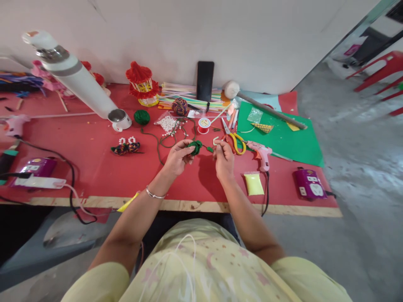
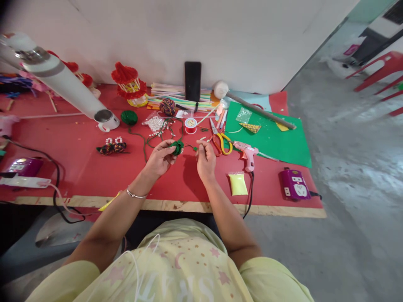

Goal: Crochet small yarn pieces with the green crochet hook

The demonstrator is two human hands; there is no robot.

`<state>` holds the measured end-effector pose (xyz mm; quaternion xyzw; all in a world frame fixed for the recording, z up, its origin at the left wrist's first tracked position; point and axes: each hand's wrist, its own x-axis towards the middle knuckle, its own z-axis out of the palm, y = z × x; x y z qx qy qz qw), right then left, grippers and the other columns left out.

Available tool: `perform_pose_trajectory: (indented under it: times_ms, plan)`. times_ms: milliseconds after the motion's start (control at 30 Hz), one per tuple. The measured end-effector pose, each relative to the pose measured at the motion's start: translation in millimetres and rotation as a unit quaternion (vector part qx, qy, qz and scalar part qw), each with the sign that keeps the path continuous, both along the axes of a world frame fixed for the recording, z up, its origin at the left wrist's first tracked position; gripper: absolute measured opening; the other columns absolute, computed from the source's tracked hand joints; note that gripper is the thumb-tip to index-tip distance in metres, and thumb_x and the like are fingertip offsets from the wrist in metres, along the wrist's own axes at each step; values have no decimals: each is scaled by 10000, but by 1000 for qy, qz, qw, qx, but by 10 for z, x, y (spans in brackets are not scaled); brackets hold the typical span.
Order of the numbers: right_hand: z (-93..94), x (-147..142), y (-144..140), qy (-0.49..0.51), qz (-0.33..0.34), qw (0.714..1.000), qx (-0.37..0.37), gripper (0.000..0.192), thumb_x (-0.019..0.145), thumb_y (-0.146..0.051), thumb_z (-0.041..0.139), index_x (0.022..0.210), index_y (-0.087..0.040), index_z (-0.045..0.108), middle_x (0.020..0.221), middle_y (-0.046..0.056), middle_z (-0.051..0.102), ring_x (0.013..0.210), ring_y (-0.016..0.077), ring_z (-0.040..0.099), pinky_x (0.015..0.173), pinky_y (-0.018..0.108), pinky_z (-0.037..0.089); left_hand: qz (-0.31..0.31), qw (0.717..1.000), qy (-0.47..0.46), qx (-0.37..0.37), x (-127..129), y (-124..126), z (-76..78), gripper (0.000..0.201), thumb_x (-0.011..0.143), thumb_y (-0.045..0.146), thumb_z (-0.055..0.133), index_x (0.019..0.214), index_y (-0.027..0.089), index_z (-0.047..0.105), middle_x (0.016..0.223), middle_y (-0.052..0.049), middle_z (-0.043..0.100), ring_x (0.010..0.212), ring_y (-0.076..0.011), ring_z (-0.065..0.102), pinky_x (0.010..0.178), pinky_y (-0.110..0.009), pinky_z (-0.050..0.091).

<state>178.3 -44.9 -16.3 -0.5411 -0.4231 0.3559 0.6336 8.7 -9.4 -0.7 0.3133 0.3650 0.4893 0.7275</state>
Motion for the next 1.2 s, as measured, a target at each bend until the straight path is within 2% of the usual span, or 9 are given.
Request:
perform_pose_trajectory:
  times_ms: [133,233,333,467,633,800,967,1100,1200]
  plan:
    - [32,-15,-18,-32,6,999,-33,369,944,-555,616,1118,-242,703,623,-44,553,510,124,483,513,269,425,10,1000,-2,-5,-2,5,15,359,652,288,862,914,185,640,692,39,664,461,-78,559,368,-186,405]
    - [78,-13,-25,-115,-14,993,-15,342,863,-501,736,1075,-233,737,898,37,731,760,177,659,695,314,550,18,1000,-7,-18,-6,7,31,375,643,284,866,914,185,627,690,41,662,463,-82,571,364,-184,393]
    - [102,-21,-28,-142,-11,990,18,312,853,-419,751,1111,-244,742,1110,76,759,1010,218,707,900,372,578,18,1000,-5,-19,-7,8,28,368,650,282,864,913,183,626,683,43,658,459,-82,570,356,-185,386]
    - [90,-57,-56,-88,26,996,-14,299,907,-452,680,1096,-230,750,920,50,783,819,199,734,793,350,587,12,1000,-2,-6,4,11,-13,360,668,287,864,921,187,627,697,51,659,463,-85,581,363,-193,410]
    - [98,-77,-76,-117,39,991,-47,351,933,-510,625,1046,-208,764,636,-10,681,602,175,642,640,311,528,31,999,5,9,16,28,-62,380,640,293,875,906,185,627,687,54,655,449,-83,566,371,-198,420]
    - [206,-41,58,-120,91,988,-23,306,851,-290,659,1142,-233,738,1091,52,769,947,202,694,887,361,558,52,997,27,47,3,47,-80,376,638,303,879,903,182,641,661,41,649,449,-91,559,384,-205,423]
    - [239,-102,163,-91,194,977,-6,573,776,-203,664,1336,-318,631,1383,42,645,930,161,648,830,320,552,87,991,57,80,19,31,-104,362,644,315,878,904,179,666,683,41,640,468,-80,547,424,-208,446]
    - [147,-210,112,-140,102,984,46,507,837,-255,650,1342,-282,616,1361,74,615,901,162,607,844,334,541,110,983,94,117,22,34,-107,324,665,313,867,889,167,683,714,32,651,475,-64,530,447,-207,452]
    - [96,-226,82,-161,71,982,64,475,857,-253,628,1330,-278,613,1330,79,616,929,178,598,883,355,537,122,986,66,93,2,63,-100,361,646,310,880,904,169,672,715,31,657,481,-72,540,438,-209,452]
